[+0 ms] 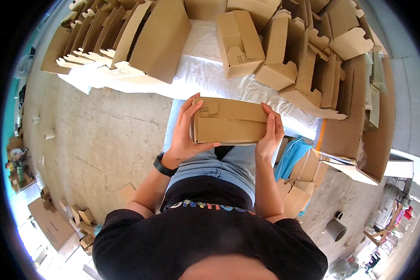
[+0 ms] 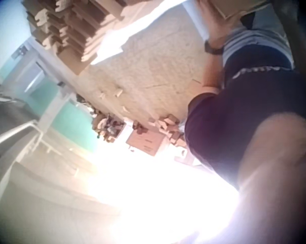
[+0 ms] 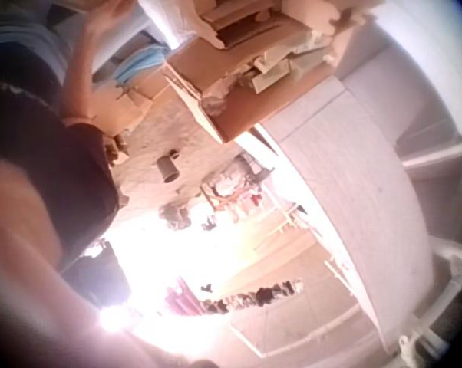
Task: The person takes white boxes from a large container and places them into smaller cardboard dividers arranged on the floor.
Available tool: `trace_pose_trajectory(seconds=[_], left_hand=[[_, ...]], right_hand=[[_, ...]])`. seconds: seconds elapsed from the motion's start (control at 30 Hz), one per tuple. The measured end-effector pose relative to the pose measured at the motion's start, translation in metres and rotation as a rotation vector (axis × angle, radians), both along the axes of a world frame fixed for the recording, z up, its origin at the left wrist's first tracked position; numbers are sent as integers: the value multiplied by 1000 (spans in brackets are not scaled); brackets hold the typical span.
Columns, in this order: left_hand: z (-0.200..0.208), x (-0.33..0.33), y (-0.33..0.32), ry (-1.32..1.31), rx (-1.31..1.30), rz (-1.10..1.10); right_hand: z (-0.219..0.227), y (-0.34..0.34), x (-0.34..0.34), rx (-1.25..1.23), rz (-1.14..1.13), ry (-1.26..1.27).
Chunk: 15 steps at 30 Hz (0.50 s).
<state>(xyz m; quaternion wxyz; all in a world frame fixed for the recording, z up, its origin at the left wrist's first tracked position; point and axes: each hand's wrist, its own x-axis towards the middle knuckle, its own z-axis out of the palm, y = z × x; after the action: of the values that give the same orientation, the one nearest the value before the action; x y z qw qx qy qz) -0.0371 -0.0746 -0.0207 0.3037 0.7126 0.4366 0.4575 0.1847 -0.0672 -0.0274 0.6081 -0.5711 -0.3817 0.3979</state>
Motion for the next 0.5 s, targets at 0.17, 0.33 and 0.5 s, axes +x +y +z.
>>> trace_pose_trajectory(seconds=[0.17,0.33,0.5], left_hand=[[-2,-1,-2,32,-21,19],[-3,0,-1,-28,-54,14],[3,-3,5,-4,-43,-81]], right_hand=[[3,2,2,-77,77,-20],[0,7,17,-6,358,28],[11,6,20,-26,474,-16]])
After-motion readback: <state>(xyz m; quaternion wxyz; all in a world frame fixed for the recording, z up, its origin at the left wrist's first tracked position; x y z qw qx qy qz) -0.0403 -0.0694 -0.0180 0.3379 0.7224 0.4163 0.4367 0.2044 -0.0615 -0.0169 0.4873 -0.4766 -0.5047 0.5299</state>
